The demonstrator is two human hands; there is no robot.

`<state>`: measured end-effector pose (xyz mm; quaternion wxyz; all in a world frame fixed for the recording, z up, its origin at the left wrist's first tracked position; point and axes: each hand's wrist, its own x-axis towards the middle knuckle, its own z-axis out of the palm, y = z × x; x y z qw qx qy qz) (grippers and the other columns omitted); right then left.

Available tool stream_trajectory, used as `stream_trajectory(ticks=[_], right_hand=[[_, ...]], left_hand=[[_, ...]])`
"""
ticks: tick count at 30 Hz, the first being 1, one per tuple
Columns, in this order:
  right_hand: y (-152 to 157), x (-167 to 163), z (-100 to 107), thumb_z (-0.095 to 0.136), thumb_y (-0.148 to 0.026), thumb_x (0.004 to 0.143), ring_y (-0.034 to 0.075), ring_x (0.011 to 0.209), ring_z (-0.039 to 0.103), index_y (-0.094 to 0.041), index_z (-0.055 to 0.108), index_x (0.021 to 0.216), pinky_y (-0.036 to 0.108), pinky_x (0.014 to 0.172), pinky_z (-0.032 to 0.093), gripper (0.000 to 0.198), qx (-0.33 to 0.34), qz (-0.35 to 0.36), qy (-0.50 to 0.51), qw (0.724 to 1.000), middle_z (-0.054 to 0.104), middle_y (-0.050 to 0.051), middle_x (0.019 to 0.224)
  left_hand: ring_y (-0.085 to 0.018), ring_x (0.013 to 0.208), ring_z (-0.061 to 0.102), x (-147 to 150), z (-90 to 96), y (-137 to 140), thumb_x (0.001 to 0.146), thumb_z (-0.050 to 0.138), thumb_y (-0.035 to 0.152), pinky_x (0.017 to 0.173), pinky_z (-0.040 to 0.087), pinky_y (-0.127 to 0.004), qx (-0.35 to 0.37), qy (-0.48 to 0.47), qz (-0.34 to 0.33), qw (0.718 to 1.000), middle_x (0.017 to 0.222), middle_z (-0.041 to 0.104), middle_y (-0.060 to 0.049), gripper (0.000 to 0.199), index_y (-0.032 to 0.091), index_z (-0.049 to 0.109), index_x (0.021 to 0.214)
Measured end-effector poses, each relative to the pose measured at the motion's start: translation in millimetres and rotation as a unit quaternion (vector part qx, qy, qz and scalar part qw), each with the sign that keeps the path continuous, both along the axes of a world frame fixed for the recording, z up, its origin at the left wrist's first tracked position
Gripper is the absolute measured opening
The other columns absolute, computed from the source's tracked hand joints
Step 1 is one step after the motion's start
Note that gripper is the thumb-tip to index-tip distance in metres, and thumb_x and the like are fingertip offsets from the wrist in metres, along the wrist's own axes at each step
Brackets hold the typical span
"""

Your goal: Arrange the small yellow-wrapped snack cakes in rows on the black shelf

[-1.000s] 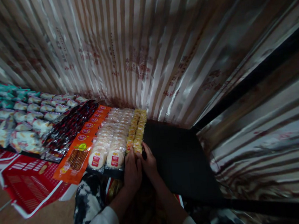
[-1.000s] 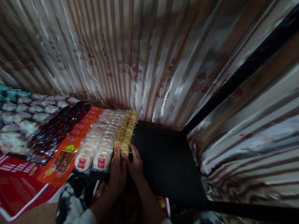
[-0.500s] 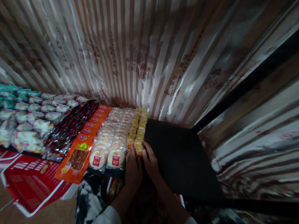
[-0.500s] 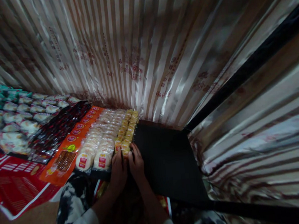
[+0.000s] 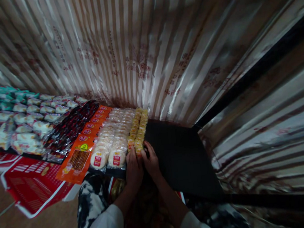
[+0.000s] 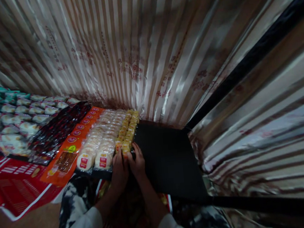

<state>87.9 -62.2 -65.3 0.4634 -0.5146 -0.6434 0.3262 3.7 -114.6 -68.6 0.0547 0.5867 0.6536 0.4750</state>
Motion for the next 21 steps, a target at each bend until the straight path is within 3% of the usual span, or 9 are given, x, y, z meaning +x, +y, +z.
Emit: stream_trajectory(ticks=[9, 14, 21], right_hand=[[-1, -3, 4, 0.055, -0.036, 0.078, 0.024, 0.108, 0.056, -0.016, 0.056, 0.115, 0.036, 0.084, 0.054, 0.042, 0.049, -0.034, 0.083, 0.995, 0.055, 0.014, 0.121], [-8, -2, 9, 0.053, -0.036, 0.080, 0.023, 0.110, 0.054, -0.016, 0.054, 0.115, 0.036, 0.083, 0.054, 0.039, 0.074, -0.010, 0.060, 0.995, 0.052, 0.015, 0.122], [-35, 5, 13, 0.055, -0.039, 0.079, 0.020, 0.092, 0.059, -0.016, 0.057, 0.108, 0.033, 0.076, 0.055, 0.037, 0.056, -0.073, -0.015, 0.996, 0.059, 0.011, 0.102]], left_hand=[[-0.025, 0.122, 0.044, 0, 5.4, -1, 0.091, 0.031, 0.022, 0.099, 0.038, -0.047, -0.012, 0.022, 0.002, 1.000, 0.131, 0.048, -0.020, 0.046, 0.008, 0.033, 0.134], [-0.025, 0.117, 0.049, 0, 5.3, 0, 0.090, 0.030, 0.018, 0.096, 0.041, -0.046, 0.038, 0.070, 0.011, 0.997, 0.123, 0.054, -0.019, 0.039, 0.009, 0.044, 0.125], [-0.026, 0.116, 0.048, 2, 8.2, -3, 0.089, 0.034, 0.020, 0.096, 0.040, -0.048, 0.061, 0.044, 0.027, 0.997, 0.118, 0.055, -0.020, 0.039, 0.006, 0.042, 0.125]])
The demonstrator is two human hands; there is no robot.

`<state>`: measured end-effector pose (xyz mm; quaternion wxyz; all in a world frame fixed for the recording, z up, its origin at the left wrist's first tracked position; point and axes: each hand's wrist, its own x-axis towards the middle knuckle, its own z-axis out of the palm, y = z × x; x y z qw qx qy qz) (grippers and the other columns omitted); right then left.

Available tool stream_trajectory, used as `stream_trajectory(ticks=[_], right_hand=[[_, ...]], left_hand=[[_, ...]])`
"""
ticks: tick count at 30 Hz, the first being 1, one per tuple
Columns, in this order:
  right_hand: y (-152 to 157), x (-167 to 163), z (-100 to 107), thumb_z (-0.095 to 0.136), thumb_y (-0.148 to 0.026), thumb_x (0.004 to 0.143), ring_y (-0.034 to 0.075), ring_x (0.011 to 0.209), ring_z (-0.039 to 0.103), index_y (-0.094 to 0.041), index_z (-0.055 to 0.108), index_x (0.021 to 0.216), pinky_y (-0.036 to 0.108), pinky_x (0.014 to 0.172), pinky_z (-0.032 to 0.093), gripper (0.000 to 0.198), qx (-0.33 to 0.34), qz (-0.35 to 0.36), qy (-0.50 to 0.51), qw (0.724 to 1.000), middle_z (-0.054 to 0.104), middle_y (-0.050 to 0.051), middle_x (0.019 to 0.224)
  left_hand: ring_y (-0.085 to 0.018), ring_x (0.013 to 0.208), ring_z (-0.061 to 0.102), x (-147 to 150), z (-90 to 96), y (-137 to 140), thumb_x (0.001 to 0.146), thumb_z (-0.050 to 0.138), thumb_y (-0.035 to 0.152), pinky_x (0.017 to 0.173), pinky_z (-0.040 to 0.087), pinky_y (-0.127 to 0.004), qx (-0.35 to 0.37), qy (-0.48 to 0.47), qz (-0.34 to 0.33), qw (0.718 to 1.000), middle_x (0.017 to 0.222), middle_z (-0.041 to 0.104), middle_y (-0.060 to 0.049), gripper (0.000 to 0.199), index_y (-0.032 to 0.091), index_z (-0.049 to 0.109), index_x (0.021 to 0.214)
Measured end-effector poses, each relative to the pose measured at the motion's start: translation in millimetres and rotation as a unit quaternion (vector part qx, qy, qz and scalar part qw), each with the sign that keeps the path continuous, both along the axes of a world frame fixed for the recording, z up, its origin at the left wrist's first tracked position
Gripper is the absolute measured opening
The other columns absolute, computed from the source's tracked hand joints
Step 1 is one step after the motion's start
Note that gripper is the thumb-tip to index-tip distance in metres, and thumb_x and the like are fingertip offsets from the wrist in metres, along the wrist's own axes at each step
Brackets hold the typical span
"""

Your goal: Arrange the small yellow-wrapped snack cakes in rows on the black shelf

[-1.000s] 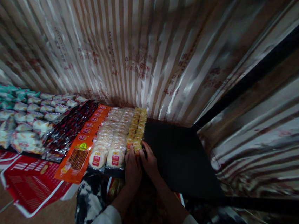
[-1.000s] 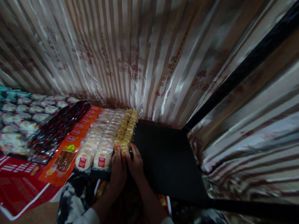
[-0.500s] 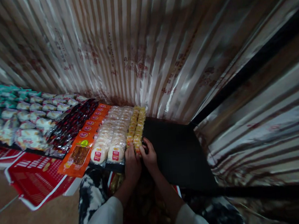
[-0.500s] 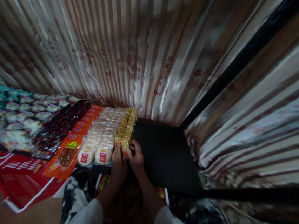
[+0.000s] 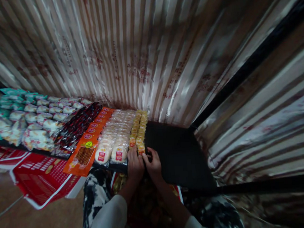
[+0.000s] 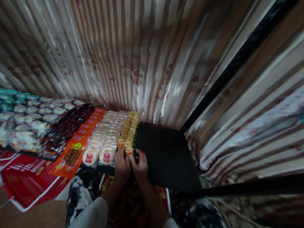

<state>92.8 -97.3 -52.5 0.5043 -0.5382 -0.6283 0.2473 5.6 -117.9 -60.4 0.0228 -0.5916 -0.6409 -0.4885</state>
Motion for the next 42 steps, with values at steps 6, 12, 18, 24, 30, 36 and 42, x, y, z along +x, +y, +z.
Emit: stream_trajectory(ticks=[6, 12, 18, 24, 30, 36, 42], right_hand=[[-29, 9, 9, 0.048, -0.038, 0.082, 0.019, 0.086, 0.061, -0.014, 0.059, 0.105, 0.030, 0.070, 0.055, 0.034, -0.033, -0.007, -0.011, 0.999, 0.062, 0.011, 0.098], [-77, 31, 6, 0.043, -0.034, 0.087, 0.020, 0.097, 0.062, -0.017, 0.061, 0.103, 0.035, 0.086, 0.050, 0.029, -0.057, 0.033, -0.062, 0.996, 0.066, 0.011, 0.104], [-103, 42, 5, 0.041, -0.031, 0.087, 0.019, 0.089, 0.065, -0.020, 0.063, 0.099, 0.032, 0.082, 0.050, 0.027, -0.103, 0.090, -0.104, 0.985, 0.070, 0.007, 0.097], [-114, 68, -22, 0.041, -0.025, 0.083, 0.021, 0.082, 0.066, -0.018, 0.066, 0.092, 0.033, 0.077, 0.050, 0.027, -0.184, 0.088, -0.213, 0.956, 0.071, 0.008, 0.090], [-116, 97, -39, 0.048, -0.024, 0.080, 0.024, 0.084, 0.066, -0.019, 0.067, 0.097, 0.036, 0.074, 0.051, 0.026, -0.212, 0.091, -0.223, 0.947, 0.072, 0.010, 0.092], [-107, 72, -12, 0.046, -0.032, 0.083, 0.022, 0.081, 0.066, -0.022, 0.068, 0.090, 0.037, 0.075, 0.052, 0.025, -0.188, 0.156, -0.124, 0.962, 0.072, 0.006, 0.088], [-59, 35, 18, 0.040, -0.027, 0.085, 0.020, 0.099, 0.061, -0.018, 0.061, 0.110, 0.036, 0.089, 0.048, 0.033, -0.075, 0.078, -0.059, 0.992, 0.065, 0.009, 0.107]], left_hand=[[-0.027, 0.113, 0.047, -5, 3.4, -3, 0.088, 0.032, 0.018, 0.096, 0.040, -0.050, -0.004, -0.036, -0.012, 0.999, 0.118, 0.053, -0.019, 0.039, 0.006, 0.042, 0.124], [-0.026, 0.110, 0.048, -7, 1.8, -14, 0.088, 0.032, 0.016, 0.093, 0.042, -0.049, 0.008, -0.012, -0.042, 0.999, 0.114, 0.055, -0.017, 0.037, 0.008, 0.044, 0.122], [-0.021, 0.109, 0.048, 8, -7.1, -57, 0.087, 0.033, 0.012, 0.093, 0.044, -0.044, -0.035, 0.007, -0.081, 0.996, 0.112, 0.055, -0.013, 0.033, 0.013, 0.049, 0.115], [-0.021, 0.110, 0.046, 10, -10.3, -93, 0.082, 0.039, 0.006, 0.093, 0.044, -0.042, -0.052, 0.048, -0.144, 0.987, 0.114, 0.052, -0.011, 0.032, 0.016, 0.052, 0.109], [-0.020, 0.103, 0.049, 13, -5.3, -97, 0.083, 0.040, 0.009, 0.089, 0.046, -0.040, -0.063, 0.018, -0.149, 0.987, 0.108, 0.055, -0.010, 0.027, 0.017, 0.054, 0.104], [-0.021, 0.101, 0.052, 14, 13.0, -50, 0.084, 0.046, 0.021, 0.090, 0.044, -0.042, -0.087, -0.082, -0.004, 0.993, 0.108, 0.054, -0.012, 0.031, 0.015, 0.048, 0.115], [-0.015, 0.082, 0.056, 13, 26.2, -17, 0.082, 0.051, 0.025, 0.080, 0.047, -0.031, -0.130, -0.133, 0.033, 0.982, 0.096, 0.054, -0.007, 0.030, 0.015, 0.049, 0.109]])
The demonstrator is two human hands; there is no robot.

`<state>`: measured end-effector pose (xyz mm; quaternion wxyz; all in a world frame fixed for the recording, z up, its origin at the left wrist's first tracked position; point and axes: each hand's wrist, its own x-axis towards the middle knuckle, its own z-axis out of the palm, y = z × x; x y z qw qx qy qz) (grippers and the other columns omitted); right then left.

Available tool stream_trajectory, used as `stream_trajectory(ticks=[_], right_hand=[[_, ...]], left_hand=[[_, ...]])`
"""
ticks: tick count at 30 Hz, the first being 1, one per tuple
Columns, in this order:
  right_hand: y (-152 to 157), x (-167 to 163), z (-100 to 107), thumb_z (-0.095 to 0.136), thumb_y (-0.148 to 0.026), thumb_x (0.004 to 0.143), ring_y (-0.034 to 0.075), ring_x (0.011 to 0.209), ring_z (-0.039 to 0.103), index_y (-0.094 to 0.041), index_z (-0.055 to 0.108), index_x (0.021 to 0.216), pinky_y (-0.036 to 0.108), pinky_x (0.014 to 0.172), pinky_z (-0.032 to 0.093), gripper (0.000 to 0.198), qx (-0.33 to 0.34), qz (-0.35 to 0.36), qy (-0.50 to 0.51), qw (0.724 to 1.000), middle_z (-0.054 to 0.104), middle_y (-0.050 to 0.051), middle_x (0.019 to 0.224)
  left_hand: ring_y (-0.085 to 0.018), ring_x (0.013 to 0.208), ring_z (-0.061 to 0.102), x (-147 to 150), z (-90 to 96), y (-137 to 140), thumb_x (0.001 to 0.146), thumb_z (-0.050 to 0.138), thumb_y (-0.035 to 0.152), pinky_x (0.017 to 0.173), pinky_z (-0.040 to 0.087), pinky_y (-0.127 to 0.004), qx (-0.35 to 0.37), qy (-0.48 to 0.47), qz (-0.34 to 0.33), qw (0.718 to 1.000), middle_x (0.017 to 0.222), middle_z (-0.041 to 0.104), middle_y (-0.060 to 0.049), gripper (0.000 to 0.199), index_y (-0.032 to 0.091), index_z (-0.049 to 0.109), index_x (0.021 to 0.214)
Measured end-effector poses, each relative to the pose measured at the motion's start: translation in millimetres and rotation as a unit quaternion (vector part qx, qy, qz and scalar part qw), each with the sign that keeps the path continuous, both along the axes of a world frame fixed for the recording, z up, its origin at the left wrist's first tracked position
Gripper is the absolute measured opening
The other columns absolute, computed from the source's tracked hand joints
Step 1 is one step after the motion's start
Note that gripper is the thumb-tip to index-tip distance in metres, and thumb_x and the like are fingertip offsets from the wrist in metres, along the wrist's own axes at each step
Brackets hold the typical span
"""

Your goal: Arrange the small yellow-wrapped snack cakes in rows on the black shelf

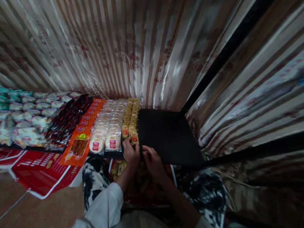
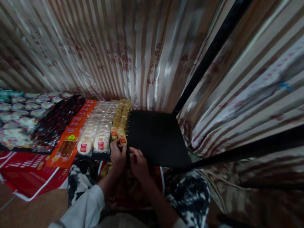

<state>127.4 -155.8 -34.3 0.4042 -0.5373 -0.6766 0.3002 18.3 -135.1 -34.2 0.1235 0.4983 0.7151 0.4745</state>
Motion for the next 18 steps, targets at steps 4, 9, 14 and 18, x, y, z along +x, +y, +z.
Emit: stream_trajectory(ticks=[4, 9, 14, 18], right_hand=[[37, -16, -7, 0.038, -0.022, 0.082, 0.021, 0.100, 0.060, -0.013, 0.058, 0.116, 0.036, 0.091, 0.048, 0.041, 0.010, -0.012, -0.010, 1.000, 0.061, 0.013, 0.114], [48, -27, -13, 0.036, -0.021, 0.084, 0.019, 0.101, 0.058, -0.019, 0.060, 0.114, 0.034, 0.092, 0.046, 0.039, 0.043, 0.002, -0.008, 0.999, 0.064, 0.009, 0.109], [45, -28, -8, 0.036, -0.019, 0.082, 0.018, 0.101, 0.058, -0.021, 0.064, 0.108, 0.032, 0.092, 0.046, 0.038, 0.059, 0.013, 0.004, 0.998, 0.063, 0.008, 0.107], [46, -29, -6, 0.037, -0.018, 0.082, 0.017, 0.097, 0.059, -0.022, 0.065, 0.105, 0.031, 0.089, 0.048, 0.037, 0.058, 0.031, 0.040, 0.997, 0.063, 0.007, 0.104]], left_hand=[[-0.014, 0.077, 0.058, 1, 1.9, 7, 0.081, 0.052, 0.030, 0.074, 0.048, -0.029, -0.023, -0.027, 0.023, 0.999, 0.095, 0.056, -0.006, 0.028, 0.016, 0.049, 0.106], [-0.017, 0.079, 0.060, -3, -1.1, 11, 0.079, 0.055, 0.037, 0.071, 0.049, -0.030, -0.035, -0.034, 0.047, 0.998, 0.101, 0.057, -0.009, 0.036, 0.015, 0.049, 0.107], [-0.016, 0.075, 0.059, -7, -5.3, 11, 0.077, 0.056, 0.035, 0.069, 0.048, -0.030, -0.022, -0.025, 0.060, 0.998, 0.096, 0.058, -0.007, 0.033, 0.016, 0.049, 0.103], [-0.017, 0.079, 0.060, -12, 1.7, 9, 0.075, 0.057, 0.033, 0.072, 0.048, -0.031, -0.013, -0.011, 0.080, 0.997, 0.094, 0.059, -0.007, 0.032, 0.017, 0.049, 0.102]])
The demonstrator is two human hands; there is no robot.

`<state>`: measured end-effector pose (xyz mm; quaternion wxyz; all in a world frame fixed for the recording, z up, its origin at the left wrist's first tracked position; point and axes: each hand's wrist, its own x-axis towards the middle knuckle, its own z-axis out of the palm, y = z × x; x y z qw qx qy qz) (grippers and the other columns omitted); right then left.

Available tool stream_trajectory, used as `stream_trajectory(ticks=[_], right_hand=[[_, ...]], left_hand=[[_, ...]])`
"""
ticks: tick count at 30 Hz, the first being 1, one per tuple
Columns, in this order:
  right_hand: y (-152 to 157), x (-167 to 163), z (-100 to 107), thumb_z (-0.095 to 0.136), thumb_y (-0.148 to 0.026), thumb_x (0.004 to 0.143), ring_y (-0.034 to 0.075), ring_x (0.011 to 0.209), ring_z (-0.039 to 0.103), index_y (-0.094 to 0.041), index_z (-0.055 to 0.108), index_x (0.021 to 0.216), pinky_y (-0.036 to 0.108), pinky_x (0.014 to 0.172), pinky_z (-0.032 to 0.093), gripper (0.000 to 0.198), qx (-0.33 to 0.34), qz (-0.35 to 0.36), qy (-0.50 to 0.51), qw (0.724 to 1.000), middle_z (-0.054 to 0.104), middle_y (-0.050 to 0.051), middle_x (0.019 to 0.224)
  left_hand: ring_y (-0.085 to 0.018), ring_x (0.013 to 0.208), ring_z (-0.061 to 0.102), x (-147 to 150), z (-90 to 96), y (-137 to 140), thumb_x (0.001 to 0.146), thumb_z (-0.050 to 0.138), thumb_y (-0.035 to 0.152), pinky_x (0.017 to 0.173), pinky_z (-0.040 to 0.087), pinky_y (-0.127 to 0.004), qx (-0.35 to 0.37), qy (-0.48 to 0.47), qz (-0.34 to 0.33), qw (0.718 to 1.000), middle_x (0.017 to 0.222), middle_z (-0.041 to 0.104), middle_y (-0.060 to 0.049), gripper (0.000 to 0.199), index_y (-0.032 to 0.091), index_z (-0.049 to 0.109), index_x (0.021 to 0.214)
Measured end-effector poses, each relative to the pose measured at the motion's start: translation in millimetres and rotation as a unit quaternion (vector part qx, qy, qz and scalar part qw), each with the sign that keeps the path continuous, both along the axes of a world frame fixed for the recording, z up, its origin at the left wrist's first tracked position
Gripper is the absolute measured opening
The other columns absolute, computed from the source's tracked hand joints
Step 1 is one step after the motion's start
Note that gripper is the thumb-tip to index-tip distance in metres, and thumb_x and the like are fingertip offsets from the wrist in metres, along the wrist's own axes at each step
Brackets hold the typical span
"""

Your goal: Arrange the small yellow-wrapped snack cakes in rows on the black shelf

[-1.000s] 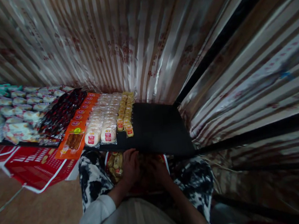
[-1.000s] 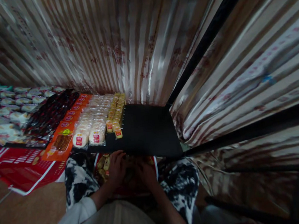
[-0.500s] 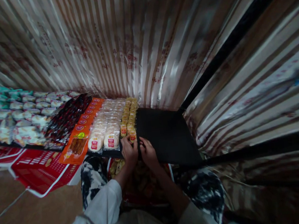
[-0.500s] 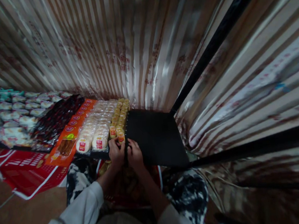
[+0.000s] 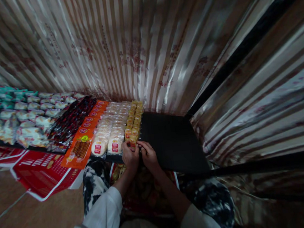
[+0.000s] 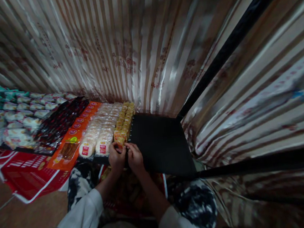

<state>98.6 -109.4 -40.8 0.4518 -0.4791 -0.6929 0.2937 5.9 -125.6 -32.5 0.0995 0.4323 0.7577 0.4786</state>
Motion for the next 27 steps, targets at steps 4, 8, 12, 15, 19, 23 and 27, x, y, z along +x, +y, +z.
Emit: stream_trajectory(ticks=[4, 8, 12, 15, 19, 23, 27], right_hand=[[-1, -3, -4, 0.040, -0.018, 0.081, 0.017, 0.091, 0.062, -0.022, 0.063, 0.108, 0.030, 0.083, 0.052, 0.035, -0.023, 0.016, 0.014, 0.999, 0.063, 0.007, 0.105], [-2, -7, -10, 0.039, -0.018, 0.082, 0.017, 0.089, 0.063, -0.021, 0.062, 0.110, 0.030, 0.082, 0.051, 0.037, -0.025, 0.007, 0.003, 1.000, 0.064, 0.007, 0.105], [-1, -8, -13, 0.037, -0.017, 0.082, 0.016, 0.087, 0.063, -0.021, 0.061, 0.111, 0.030, 0.081, 0.051, 0.038, -0.024, -0.001, -0.019, 1.000, 0.064, 0.007, 0.105], [-2, -7, -13, 0.039, -0.017, 0.082, 0.018, 0.089, 0.062, -0.020, 0.063, 0.108, 0.032, 0.082, 0.051, 0.036, -0.006, -0.017, -0.051, 0.999, 0.065, 0.008, 0.101], [-5, -6, -10, 0.038, -0.017, 0.083, 0.018, 0.094, 0.061, -0.021, 0.063, 0.106, 0.031, 0.084, 0.049, 0.034, 0.017, -0.009, -0.084, 0.996, 0.066, 0.007, 0.101], [-6, -6, -10, 0.038, -0.017, 0.083, 0.018, 0.093, 0.062, -0.022, 0.064, 0.103, 0.030, 0.083, 0.049, 0.033, 0.005, -0.014, -0.082, 0.997, 0.066, 0.006, 0.100], [-4, -5, -13, 0.036, -0.018, 0.083, 0.016, 0.087, 0.063, -0.021, 0.063, 0.102, 0.029, 0.079, 0.051, 0.033, -0.016, -0.001, -0.053, 0.998, 0.066, 0.005, 0.098]], left_hand=[[-0.020, 0.091, 0.060, -11, 9.9, -3, 0.076, 0.056, 0.031, 0.076, 0.048, -0.032, -0.020, 0.025, -0.008, 0.999, 0.103, 0.058, -0.010, 0.040, 0.016, 0.047, 0.112], [-0.023, 0.101, 0.058, -18, 9.7, -8, 0.078, 0.055, 0.030, 0.078, 0.050, -0.032, -0.030, 0.071, -0.036, 0.996, 0.111, 0.058, -0.013, 0.049, 0.014, 0.042, 0.123], [-0.023, 0.107, 0.055, -19, 4.3, -9, 0.083, 0.051, 0.030, 0.081, 0.050, -0.032, -0.002, 0.142, -0.058, 0.988, 0.115, 0.057, -0.014, 0.048, 0.014, 0.042, 0.127], [-0.023, 0.102, 0.058, -19, 3.0, -7, 0.084, 0.050, 0.034, 0.076, 0.051, -0.030, -0.002, 0.169, -0.049, 0.984, 0.112, 0.058, -0.014, 0.048, 0.015, 0.043, 0.128], [-0.021, 0.097, 0.058, -20, 4.7, -3, 0.085, 0.049, 0.032, 0.072, 0.051, -0.028, 0.009, 0.176, -0.036, 0.984, 0.107, 0.056, -0.012, 0.045, 0.018, 0.045, 0.128], [-0.019, 0.086, 0.059, -23, 6.5, 0, 0.085, 0.049, 0.032, 0.065, 0.050, -0.027, -0.020, 0.169, -0.038, 0.985, 0.102, 0.054, -0.010, 0.047, 0.022, 0.044, 0.130], [-0.018, 0.086, 0.058, -25, 6.2, 1, 0.084, 0.050, 0.028, 0.067, 0.051, -0.028, -0.026, 0.170, -0.054, 0.984, 0.103, 0.051, -0.009, 0.043, 0.024, 0.047, 0.127]])
